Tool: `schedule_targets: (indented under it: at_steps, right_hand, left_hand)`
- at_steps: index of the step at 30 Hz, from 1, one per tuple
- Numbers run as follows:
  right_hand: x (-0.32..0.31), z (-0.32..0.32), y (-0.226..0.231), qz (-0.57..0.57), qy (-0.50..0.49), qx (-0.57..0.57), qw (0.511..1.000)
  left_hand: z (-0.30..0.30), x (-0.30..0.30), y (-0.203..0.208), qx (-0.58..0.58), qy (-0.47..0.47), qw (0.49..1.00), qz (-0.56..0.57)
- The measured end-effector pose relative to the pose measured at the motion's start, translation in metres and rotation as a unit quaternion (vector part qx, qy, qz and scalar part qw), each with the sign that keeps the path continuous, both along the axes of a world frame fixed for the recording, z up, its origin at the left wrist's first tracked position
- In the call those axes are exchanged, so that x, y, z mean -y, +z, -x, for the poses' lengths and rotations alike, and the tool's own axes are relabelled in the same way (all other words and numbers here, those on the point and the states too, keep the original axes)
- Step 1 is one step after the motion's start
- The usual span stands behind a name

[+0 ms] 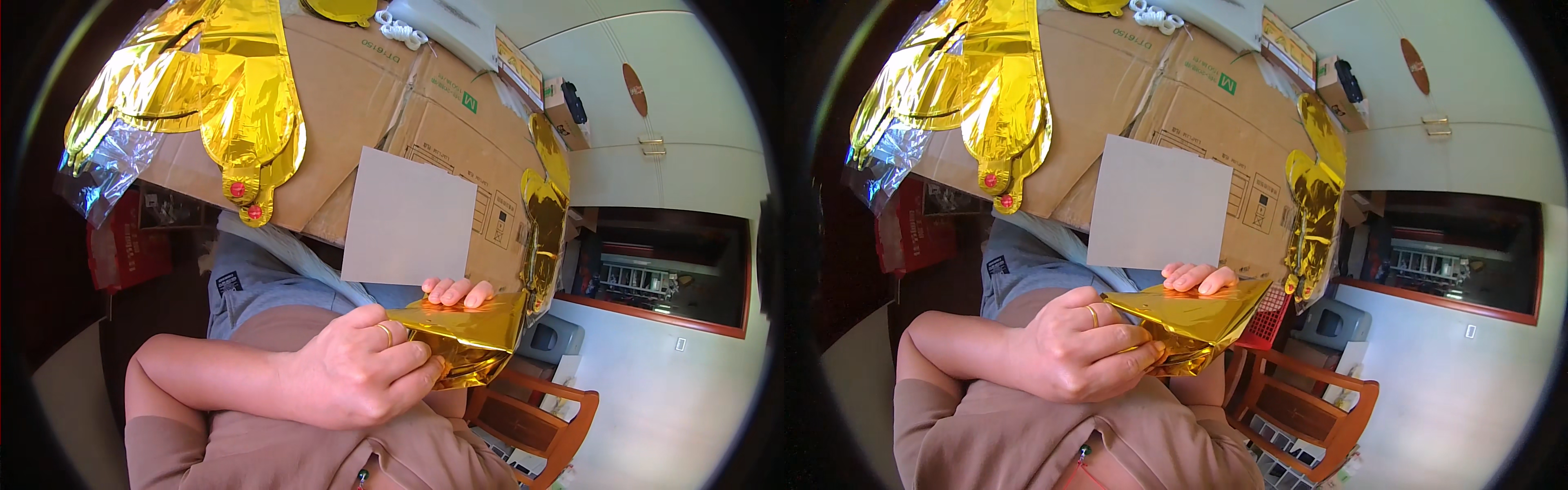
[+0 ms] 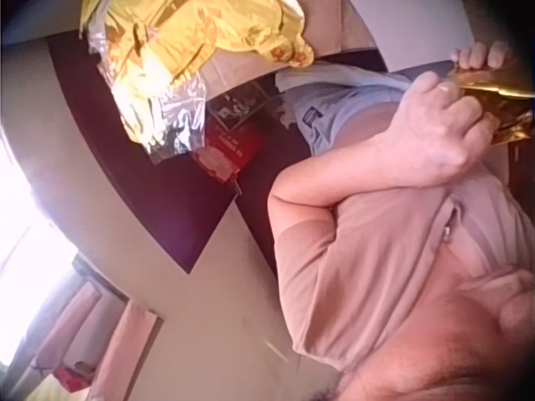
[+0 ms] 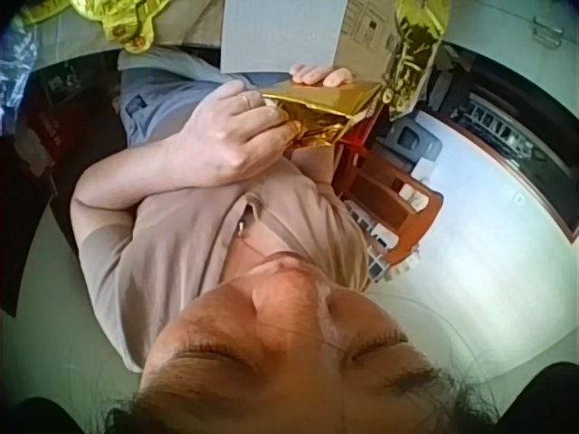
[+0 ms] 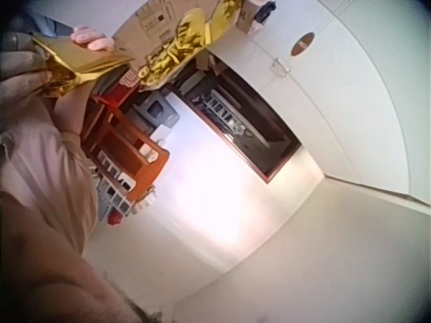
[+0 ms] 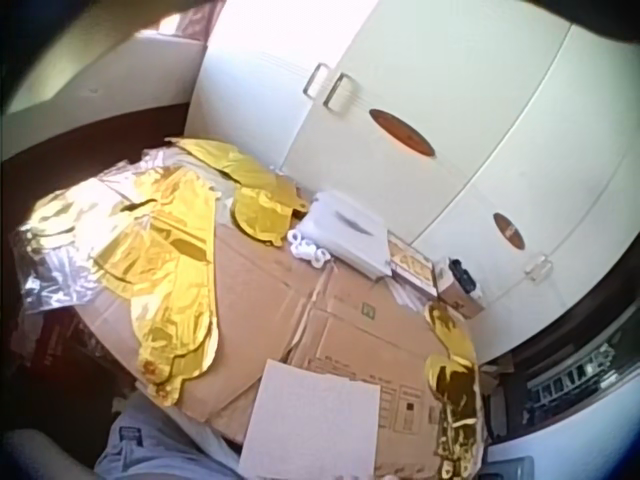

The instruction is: Folding gold foil balloons and placing them into plastic packaging with cardboard backings and labels.

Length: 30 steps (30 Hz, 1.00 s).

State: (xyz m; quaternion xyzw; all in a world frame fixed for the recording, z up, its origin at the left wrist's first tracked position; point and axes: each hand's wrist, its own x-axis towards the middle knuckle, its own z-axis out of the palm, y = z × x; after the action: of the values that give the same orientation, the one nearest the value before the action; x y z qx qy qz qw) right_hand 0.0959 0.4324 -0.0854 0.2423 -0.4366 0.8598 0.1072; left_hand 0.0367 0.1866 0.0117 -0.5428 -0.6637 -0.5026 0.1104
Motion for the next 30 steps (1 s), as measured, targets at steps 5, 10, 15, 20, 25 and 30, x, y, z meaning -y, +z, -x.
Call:
schedule_targets:
  at_steps: [5,10,15,20,25,30]
  right_hand:
    - [0.001,-0.002,0.0,0.015,-0.027,0.038,0.999]
    - [-0.013,-0.006,-0.014,0.04,-0.047,0.086,0.994]
    - [-0.017,-0.027,-0.021,0.096,-0.138,0.253,0.953]
    - [-0.019,-0.026,-0.032,0.031,-0.144,0.191,0.97]
    - [-0.012,-0.021,-0.014,0.024,-0.112,0.192,0.975]
    - [-0.025,-0.023,-0.035,0.035,-0.089,0.191,0.977]
  left_hand:
    - [0.002,0.001,0.001,0.06,0.024,0.998,0.005]
    - [0.01,0.007,-0.001,0.147,0.014,0.989,0.011]
    - [0.015,0.01,-0.007,0.202,0.008,0.979,0.003]
    - [0.014,0.009,-0.01,0.208,0.021,0.978,0.006]
    - [0.016,0.011,-0.006,0.222,0.019,0.975,0.017]
    - [0.015,0.011,-0.006,0.239,0.049,0.97,0.018]
